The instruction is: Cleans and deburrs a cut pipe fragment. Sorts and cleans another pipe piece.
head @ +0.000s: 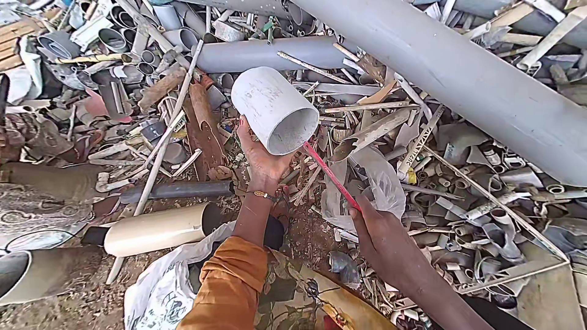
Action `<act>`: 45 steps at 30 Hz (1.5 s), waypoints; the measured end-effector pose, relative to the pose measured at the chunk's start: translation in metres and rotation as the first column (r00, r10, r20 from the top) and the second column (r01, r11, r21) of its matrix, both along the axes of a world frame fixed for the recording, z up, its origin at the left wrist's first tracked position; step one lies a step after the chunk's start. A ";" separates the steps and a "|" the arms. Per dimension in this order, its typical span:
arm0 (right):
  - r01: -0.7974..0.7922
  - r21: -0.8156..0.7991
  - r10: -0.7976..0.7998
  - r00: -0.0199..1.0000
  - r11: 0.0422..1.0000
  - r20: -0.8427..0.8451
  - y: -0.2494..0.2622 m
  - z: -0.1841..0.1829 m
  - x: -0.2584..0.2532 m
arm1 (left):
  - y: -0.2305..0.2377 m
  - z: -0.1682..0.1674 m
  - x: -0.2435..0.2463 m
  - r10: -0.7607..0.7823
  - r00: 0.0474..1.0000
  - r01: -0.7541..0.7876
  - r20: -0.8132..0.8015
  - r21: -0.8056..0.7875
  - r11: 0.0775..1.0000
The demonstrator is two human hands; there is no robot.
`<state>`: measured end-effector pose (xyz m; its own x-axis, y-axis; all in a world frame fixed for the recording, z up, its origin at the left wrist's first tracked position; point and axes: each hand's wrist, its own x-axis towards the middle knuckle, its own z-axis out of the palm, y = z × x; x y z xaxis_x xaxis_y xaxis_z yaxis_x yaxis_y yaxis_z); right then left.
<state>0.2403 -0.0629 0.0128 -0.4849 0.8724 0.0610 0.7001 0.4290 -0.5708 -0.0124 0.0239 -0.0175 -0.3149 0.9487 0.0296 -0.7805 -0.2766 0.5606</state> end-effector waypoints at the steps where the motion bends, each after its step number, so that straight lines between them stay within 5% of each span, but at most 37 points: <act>1: -0.006 -0.037 0.006 1.000 0.999 0.023 -0.002 0.003 -0.007 | -0.001 0.001 0.002 -0.017 0.999 0.018 -0.032 0.016 1.000; 5: -0.045 -0.211 0.065 0.994 0.977 0.091 -0.016 0.016 -0.040 | -0.004 -0.001 0.020 -0.037 0.984 0.058 -0.173 0.116 0.992; 8: -0.037 -0.217 0.099 0.954 0.975 0.283 -0.017 0.012 -0.056 | 0.000 0.008 0.032 -0.026 0.984 0.031 -0.178 0.027 0.999; 13: 0.104 -0.259 0.047 0.854 0.960 0.518 0.040 -0.009 -0.056 | -0.005 0.007 0.036 -0.002 0.979 -0.007 -0.203 -0.044 0.999; 18: -0.006 -0.316 0.115 0.938 0.949 0.327 0.001 -0.004 -0.060 | 0.004 0.008 0.036 0.010 0.979 -0.037 -0.205 -0.127 0.991; 24: 0.141 -0.234 0.014 0.830 0.962 0.558 0.047 -0.023 -0.054 | 0.001 0.009 0.034 0.013 0.962 -0.100 -0.272 -0.308 0.946; 28: 0.045 -0.375 0.123 0.902 0.926 0.413 0.011 -0.010 -0.068 | 0.001 0.005 0.035 0.006 0.967 -0.119 -0.255 -0.431 0.895; 34: 0.143 -0.288 0.049 0.821 0.947 0.569 0.042 -0.010 -0.070 | 0.002 -0.003 0.038 -0.119 0.970 0.015 -0.210 -0.440 0.898; 39: 0.075 -0.493 0.136 0.916 0.867 0.378 0.004 0.027 -0.079 | 0.005 -0.003 0.051 -0.108 0.985 0.058 -0.136 -0.332 0.941; 45: 0.095 -0.428 0.088 0.918 0.899 0.388 0.034 0.012 -0.070 | 0.006 0.002 0.038 -0.234 0.968 0.191 -0.087 -0.349 0.918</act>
